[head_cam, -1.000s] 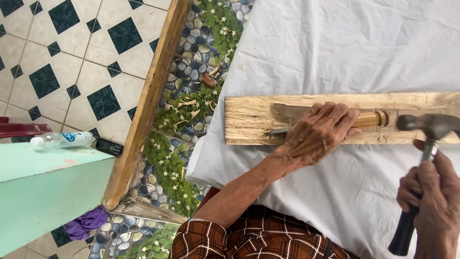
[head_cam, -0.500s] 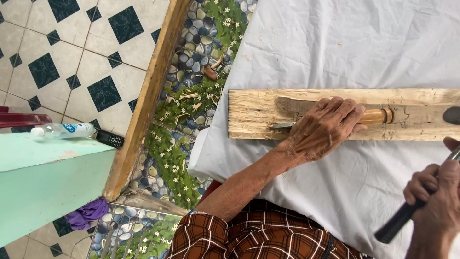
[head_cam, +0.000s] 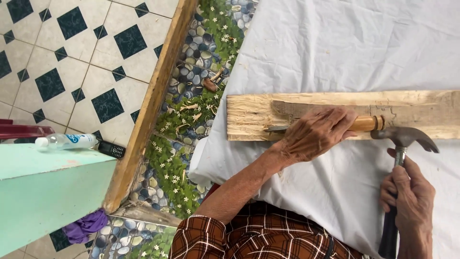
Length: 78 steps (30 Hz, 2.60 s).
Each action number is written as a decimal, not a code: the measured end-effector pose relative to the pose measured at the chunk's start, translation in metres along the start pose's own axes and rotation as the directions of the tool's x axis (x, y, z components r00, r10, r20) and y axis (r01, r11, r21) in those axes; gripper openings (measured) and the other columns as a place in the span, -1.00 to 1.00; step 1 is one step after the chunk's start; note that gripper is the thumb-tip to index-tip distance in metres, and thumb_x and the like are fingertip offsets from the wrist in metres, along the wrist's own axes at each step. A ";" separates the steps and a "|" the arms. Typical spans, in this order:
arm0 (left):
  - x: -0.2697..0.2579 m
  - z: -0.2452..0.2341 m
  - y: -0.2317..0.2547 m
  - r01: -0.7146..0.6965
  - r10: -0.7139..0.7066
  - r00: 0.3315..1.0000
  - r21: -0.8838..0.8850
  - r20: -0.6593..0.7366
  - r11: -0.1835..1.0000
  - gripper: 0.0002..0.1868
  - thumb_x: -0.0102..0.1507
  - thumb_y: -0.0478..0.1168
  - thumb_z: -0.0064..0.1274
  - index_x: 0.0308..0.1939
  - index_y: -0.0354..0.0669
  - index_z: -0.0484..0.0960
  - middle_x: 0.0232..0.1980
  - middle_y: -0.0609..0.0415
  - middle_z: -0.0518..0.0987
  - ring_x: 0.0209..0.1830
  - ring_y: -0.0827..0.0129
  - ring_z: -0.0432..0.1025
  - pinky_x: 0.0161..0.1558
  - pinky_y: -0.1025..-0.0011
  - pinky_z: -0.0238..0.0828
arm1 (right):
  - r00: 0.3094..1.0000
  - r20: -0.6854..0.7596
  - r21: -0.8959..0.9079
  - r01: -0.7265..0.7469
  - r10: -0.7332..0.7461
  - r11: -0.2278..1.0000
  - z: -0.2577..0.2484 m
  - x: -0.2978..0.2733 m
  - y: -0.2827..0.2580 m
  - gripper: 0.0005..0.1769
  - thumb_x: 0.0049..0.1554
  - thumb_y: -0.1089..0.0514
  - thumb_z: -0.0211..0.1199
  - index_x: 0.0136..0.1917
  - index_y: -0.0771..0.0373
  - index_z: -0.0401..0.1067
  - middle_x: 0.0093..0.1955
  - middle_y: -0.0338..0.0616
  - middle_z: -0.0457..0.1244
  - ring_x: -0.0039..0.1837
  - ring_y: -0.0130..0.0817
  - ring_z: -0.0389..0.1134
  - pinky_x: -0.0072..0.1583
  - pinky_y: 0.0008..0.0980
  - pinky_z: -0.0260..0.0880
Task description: Carving a wooden plank using a hammer and a chisel along marked lines.
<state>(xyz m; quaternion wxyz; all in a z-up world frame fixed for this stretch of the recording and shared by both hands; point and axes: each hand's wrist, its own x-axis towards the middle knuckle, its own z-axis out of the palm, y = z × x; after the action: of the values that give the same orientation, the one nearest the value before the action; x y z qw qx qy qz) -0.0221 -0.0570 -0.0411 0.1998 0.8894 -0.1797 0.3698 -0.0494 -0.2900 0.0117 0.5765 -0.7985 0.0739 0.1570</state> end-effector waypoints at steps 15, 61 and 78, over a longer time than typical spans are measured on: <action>-0.019 -0.061 0.018 -0.261 0.280 0.959 -0.234 0.051 0.937 -0.73 0.48 -0.25 0.06 0.19 -0.25 0.39 -0.04 -0.03 0.46 -0.14 0.23 0.43 0.06 0.26 0.43 | 0.994 0.099 0.100 -0.048 0.038 0.994 -0.015 0.011 0.021 -0.56 0.41 0.05 -0.11 0.50 0.12 0.23 -0.40 -0.24 -0.21 -0.46 -0.49 -0.24 -0.51 -0.50 -0.17; -0.004 0.001 0.007 0.120 -0.111 0.991 -0.139 0.073 0.983 -0.75 0.39 -0.23 0.06 0.13 -0.14 0.43 -0.07 0.01 0.59 -0.09 0.10 0.44 -0.04 0.22 0.44 | 0.997 0.073 0.126 -0.032 0.023 0.991 -0.012 0.008 0.026 -0.61 0.43 0.05 -0.09 0.47 0.12 0.23 -0.37 -0.31 -0.20 -0.47 -0.55 -0.19 -0.52 -0.54 -0.14; -0.001 -0.003 0.002 0.038 -0.034 0.999 -0.084 0.039 0.996 -0.81 0.39 -0.26 0.10 0.02 -0.25 0.48 -0.17 -0.03 0.55 -0.15 0.19 0.46 0.07 0.25 0.52 | 0.988 0.088 0.131 0.116 -0.128 0.985 -0.016 -0.003 -0.016 -0.59 0.43 0.13 -0.14 0.50 0.18 0.23 -0.43 -0.30 -0.17 -0.49 -0.58 -0.17 -0.50 -0.59 -0.13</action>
<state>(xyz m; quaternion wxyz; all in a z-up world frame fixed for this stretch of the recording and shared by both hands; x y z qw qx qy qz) -0.0253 -0.0570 -0.0401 0.2406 0.8900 -0.1828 0.3414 -0.0450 -0.2995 0.0321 0.6371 -0.7551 0.0065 0.1545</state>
